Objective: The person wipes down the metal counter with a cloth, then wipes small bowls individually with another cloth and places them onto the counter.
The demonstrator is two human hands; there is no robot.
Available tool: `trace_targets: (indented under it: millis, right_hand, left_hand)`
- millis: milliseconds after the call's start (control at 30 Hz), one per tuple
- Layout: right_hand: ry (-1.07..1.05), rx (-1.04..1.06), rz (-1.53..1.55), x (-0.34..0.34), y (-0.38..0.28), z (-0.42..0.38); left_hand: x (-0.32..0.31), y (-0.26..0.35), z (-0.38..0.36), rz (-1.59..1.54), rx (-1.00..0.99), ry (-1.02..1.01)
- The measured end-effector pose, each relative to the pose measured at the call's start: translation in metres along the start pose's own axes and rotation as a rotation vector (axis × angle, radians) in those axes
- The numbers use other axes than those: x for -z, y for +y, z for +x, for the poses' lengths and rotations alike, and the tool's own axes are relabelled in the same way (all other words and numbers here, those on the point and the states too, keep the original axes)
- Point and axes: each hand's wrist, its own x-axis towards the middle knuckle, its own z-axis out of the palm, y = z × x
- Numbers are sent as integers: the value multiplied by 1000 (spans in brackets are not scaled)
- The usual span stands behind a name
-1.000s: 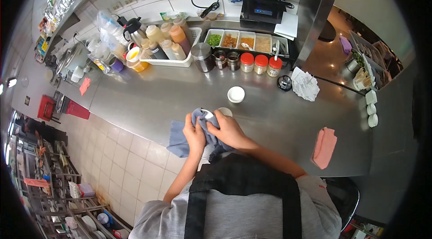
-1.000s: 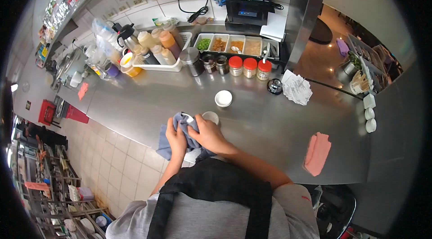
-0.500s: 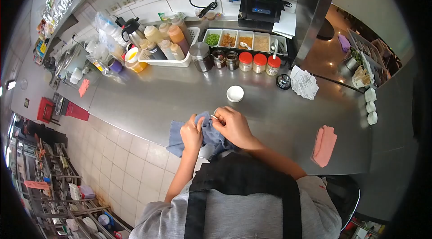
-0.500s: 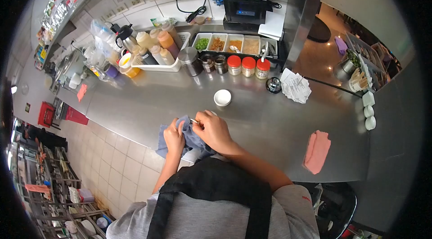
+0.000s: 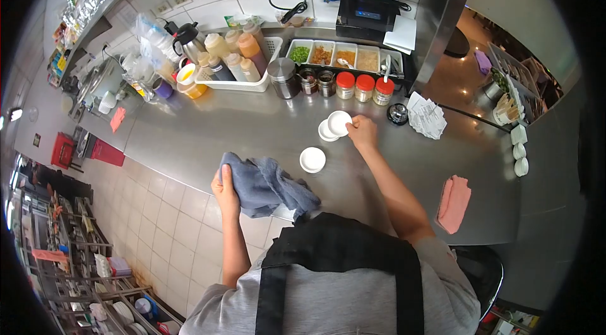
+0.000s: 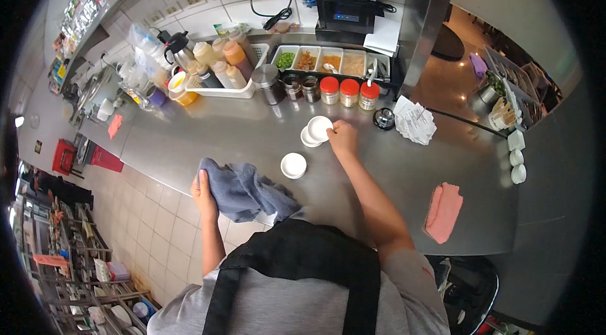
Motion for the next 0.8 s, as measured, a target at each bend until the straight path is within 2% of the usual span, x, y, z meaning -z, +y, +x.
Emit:
trace_targets:
  millis: [67,100,167,267,367,467,567,667,700,800]
  right_hand:
    - [-69,-76,-10,-13,3,6]
    - [-108,-106,31,-19,4,8]
    - [-191,-166,111,-26,4,9]
    - [255,258,-173,-34,2,-11]
    - [1,212,-152,-29,-26,-48]
    - [-348,149,-178,-37,-24,-72]
    - [-293,164,-149,-44,-14,-74]
    - [-114,318,-39,-30,-28,-70]
    - [-102,319,-28,-24,-34,-67]
    - [-54,307,213,-17,-48,-60]
  left_hand:
    - [-9,12,0,-142,36,86]
    - [0,6,3,-177,77,26]
    - [3,-4,2,-205,163,50]
    - [4,-11,-2,-278,265,-5]
    - [7,-32,-4,-356,400,-156]
    - [15,-55,0,-241,485,-226]
    - [18,-44,5,-308,404,-209]
    - [7,-11,5,-308,257,-50]
    - [6,-13,8,-295,233,-54]
    - [-8,-9,5,-521,384,-119]
